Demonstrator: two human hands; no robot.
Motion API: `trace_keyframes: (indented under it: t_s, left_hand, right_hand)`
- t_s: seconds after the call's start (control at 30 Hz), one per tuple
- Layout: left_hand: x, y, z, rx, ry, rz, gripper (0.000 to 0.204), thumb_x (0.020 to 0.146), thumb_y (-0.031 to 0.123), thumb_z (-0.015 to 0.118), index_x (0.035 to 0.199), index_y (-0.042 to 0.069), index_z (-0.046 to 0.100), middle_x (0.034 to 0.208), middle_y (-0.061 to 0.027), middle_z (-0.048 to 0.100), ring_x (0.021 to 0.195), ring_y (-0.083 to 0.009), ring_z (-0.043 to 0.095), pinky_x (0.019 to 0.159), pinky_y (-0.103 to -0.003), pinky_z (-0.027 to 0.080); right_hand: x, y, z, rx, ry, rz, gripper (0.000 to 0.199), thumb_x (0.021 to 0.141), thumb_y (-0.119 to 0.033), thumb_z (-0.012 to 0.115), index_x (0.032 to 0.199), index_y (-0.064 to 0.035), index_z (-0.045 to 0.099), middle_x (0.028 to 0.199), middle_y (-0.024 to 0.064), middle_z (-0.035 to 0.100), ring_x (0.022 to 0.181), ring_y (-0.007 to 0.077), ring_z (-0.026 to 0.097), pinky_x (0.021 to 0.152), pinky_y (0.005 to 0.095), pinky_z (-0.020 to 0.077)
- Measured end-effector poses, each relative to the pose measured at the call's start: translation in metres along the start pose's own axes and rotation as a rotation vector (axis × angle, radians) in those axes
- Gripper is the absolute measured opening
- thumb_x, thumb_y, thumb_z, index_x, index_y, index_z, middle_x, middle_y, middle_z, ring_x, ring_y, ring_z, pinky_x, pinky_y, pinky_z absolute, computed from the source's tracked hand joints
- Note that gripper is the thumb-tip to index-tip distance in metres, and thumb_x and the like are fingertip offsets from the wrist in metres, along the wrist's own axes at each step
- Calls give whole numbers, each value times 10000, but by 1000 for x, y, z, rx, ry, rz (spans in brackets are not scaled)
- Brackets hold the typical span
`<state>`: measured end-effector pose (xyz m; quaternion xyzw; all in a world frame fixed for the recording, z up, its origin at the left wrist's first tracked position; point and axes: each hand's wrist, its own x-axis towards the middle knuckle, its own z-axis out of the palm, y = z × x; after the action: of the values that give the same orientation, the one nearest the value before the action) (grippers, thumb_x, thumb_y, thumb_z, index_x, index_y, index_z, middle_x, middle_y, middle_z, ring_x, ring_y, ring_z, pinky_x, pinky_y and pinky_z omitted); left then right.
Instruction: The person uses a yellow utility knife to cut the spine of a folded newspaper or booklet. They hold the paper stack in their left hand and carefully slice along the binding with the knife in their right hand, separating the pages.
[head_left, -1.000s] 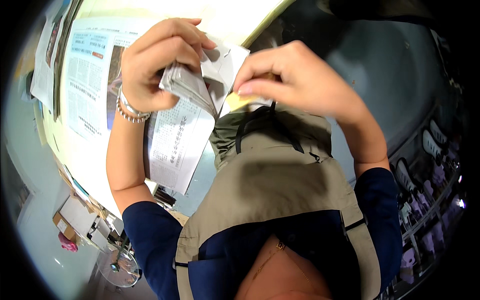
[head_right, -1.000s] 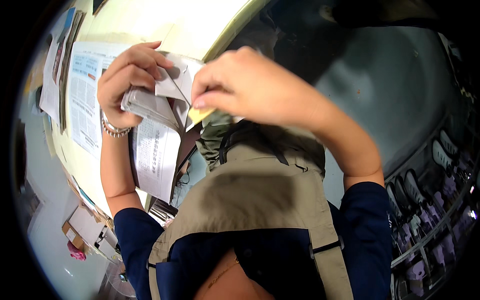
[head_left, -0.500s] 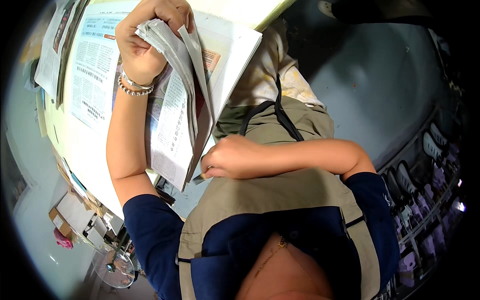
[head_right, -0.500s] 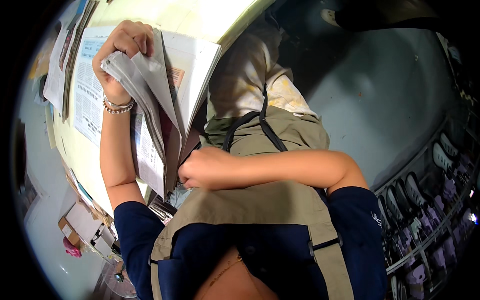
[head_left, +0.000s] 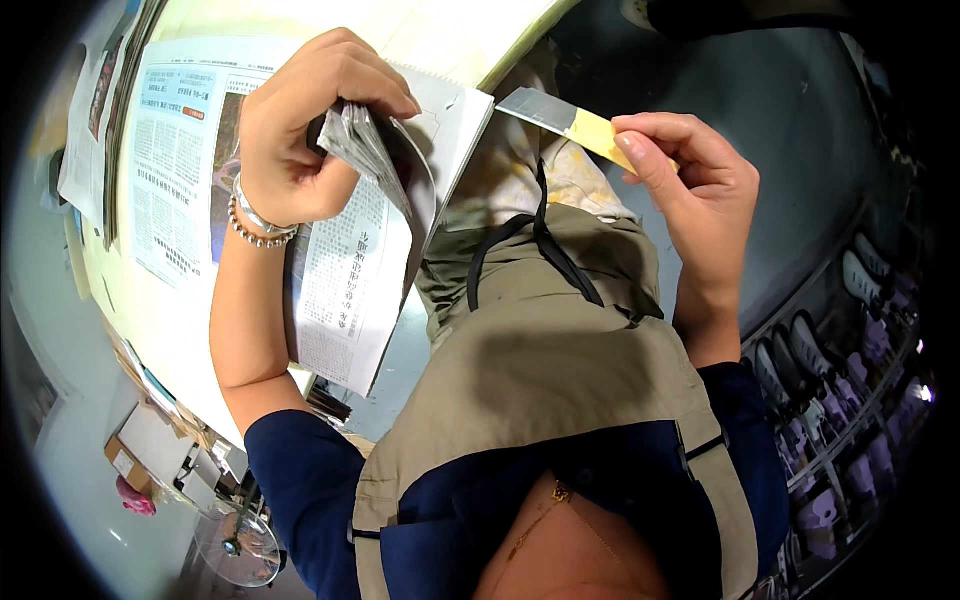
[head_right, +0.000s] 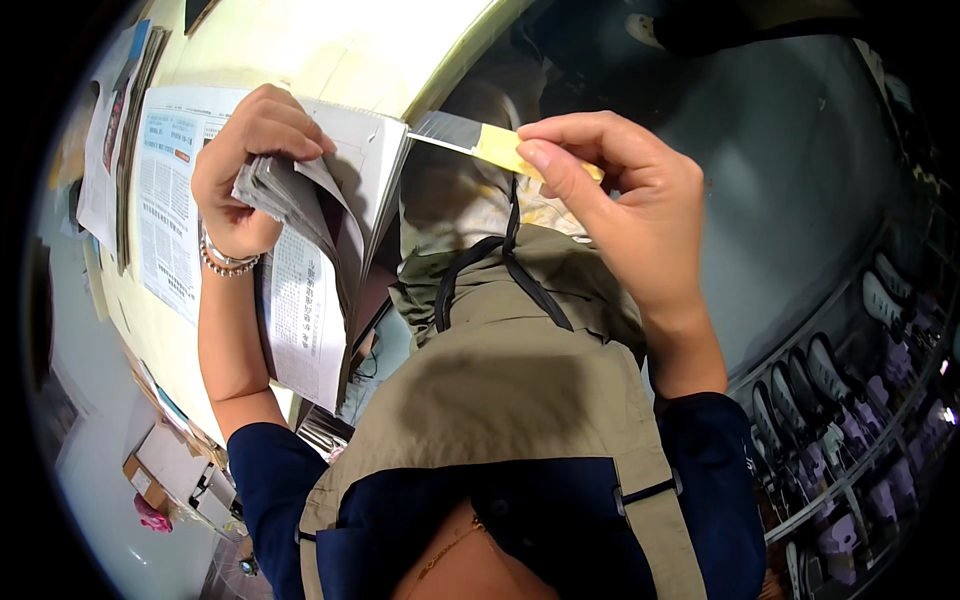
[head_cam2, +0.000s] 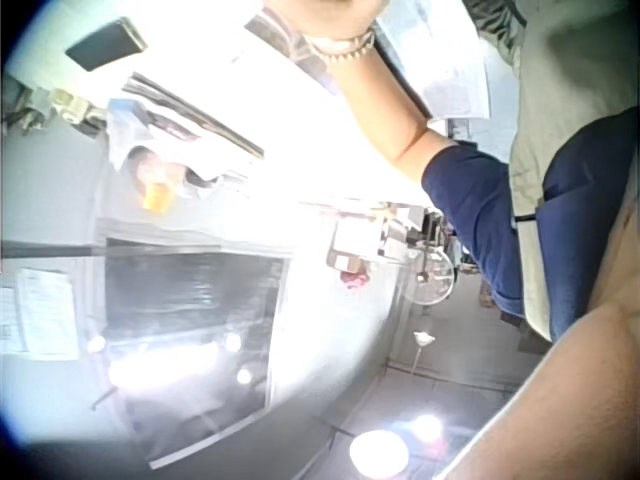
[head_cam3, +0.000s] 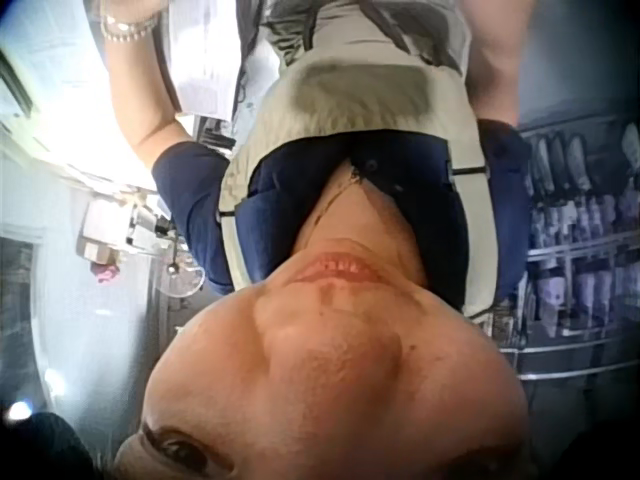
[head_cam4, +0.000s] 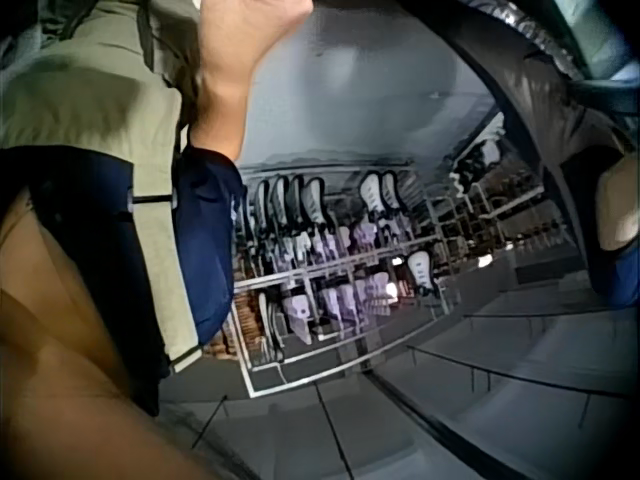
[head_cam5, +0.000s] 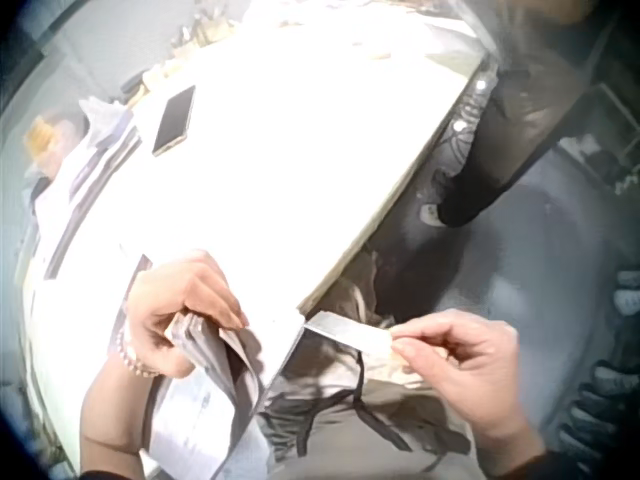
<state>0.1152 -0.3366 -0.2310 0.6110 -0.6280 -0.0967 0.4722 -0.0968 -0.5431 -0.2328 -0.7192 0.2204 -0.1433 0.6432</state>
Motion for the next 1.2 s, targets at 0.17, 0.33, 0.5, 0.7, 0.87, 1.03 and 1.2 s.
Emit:
trace_keyframes:
  t_s: [0.17, 0.33, 0.5, 0.7, 0.87, 1.03, 1.2]
  left_hand:
    - [2, 1, 2, 24, -1, -4, 317, 482, 35, 459, 744, -6, 633, 746, -112, 669, 674, -216, 578, 663, -299, 466]
    - [4, 3, 0, 90, -34, -16, 205, 501, 72, 517, 697, 37, 567, 910, -152, 706, 767, -269, 592, 720, -329, 483]
    - [6, 2, 0, 158, -105, -54, 160, 535, 104, 526, 682, 92, 464, 1071, -181, 710, 1010, -328, 646, 960, -453, 444]
    - [2, -2, -1, 119, -114, -35, 159, 546, 123, 518, 703, 110, 499, 856, -94, 703, 943, -298, 683, 1016, -513, 398]
    - [3, 0, 1, 111, -99, -31, 195, 528, 117, 515, 720, 91, 538, 793, -69, 677, 845, -274, 674, 973, -496, 430]
    - [3, -1, 1, 87, -98, -30, 237, 508, 120, 512, 737, 78, 558, 798, -64, 677, 812, -273, 663, 960, -484, 441]
    - [4, 0, 0, 67, -103, -46, 248, 514, 132, 518, 751, 80, 572, 806, -59, 679, 814, -272, 659, 953, -482, 444]
  right_hand:
    - [1, 7, 5, 34, -24, 11, 117, 860, -29, 704, 967, 17, 716, 797, 33, 692, 676, 35, 588, 573, 168, 428]
    - [2, 3, 12, -3, -65, -18, 126, 848, -17, 708, 972, 3, 720, 782, 33, 689, 667, 34, 581, 561, 171, 413]
    - [1, 3, 19, -153, -187, -297, 128, 795, -5, 742, 919, -30, 728, 772, 62, 700, 592, 107, 592, 519, 226, 433]
    - [2, 8, 15, -169, -74, -303, 127, 801, 7, 736, 925, -18, 726, 790, 57, 706, 610, 84, 601, 499, 214, 419]
    - [9, 9, 6, -219, -3, -298, 112, 822, 25, 714, 931, 3, 720, 807, 69, 703, 655, 85, 630, 533, 206, 469]
    - [11, 5, 7, -274, 4, -335, 101, 819, 34, 711, 918, 11, 714, 802, 79, 699, 657, 100, 638, 543, 212, 481]
    - [12, 6, 9, -287, 19, -373, 115, 814, 44, 710, 923, 7, 712, 768, 70, 684, 608, 90, 594, 504, 212, 433]
